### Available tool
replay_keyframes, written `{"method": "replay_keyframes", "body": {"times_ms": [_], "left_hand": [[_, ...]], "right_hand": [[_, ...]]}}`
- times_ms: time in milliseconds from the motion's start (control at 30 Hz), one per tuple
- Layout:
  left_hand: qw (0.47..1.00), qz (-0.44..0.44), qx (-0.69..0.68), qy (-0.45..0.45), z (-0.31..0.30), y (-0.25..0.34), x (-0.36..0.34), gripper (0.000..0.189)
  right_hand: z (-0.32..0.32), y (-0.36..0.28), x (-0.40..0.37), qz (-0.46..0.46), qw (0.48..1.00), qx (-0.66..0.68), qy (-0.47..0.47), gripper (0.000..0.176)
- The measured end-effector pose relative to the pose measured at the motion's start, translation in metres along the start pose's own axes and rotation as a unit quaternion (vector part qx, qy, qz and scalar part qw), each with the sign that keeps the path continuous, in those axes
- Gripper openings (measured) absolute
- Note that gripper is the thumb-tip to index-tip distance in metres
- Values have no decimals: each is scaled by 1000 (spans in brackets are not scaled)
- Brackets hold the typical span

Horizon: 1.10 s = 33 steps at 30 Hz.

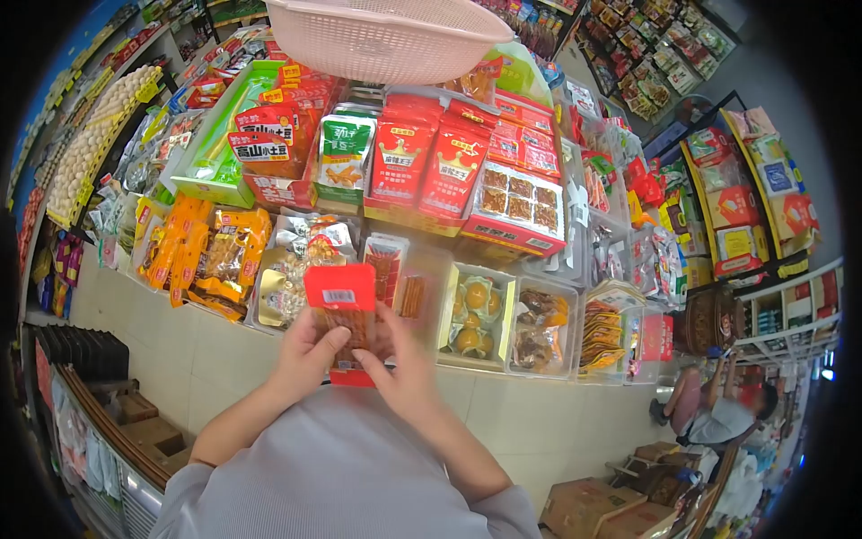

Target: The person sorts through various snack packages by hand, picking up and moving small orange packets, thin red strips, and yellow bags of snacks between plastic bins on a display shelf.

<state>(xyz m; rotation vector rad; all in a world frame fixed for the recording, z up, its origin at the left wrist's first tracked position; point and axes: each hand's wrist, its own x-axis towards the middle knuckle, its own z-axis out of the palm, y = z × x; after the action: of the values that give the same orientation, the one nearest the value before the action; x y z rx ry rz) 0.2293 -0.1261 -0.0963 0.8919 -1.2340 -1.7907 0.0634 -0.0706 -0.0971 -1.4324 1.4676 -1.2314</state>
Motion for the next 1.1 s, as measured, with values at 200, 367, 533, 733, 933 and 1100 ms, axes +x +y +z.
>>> {"method": "replay_keyframes", "body": {"times_ms": [200,367,533,733,933,1100], "left_hand": [[899,251,339,-115,-3,6,-3,35],[882,256,357,-173,-3,-11,-8,45],[939,57,297,-166,0,1,-7,71],[934,36,354,-40,-10,-20,-5,80],[939,36,341,-27,-15,-16,-13,57],[940,37,337,-24,-18,-18,-18,43]], "right_hand": [[-49,-36,4,-109,991,-70,-26,76],[-67,-58,2,-161,966,-165,-118,38],[-79,-60,8,-194,954,-227,-30,17],[-110,-48,40,-161,953,-255,13,12],[-103,-8,56,-215,927,-303,-46,14],[-101,5,51,-100,943,-286,-135,15]]}}
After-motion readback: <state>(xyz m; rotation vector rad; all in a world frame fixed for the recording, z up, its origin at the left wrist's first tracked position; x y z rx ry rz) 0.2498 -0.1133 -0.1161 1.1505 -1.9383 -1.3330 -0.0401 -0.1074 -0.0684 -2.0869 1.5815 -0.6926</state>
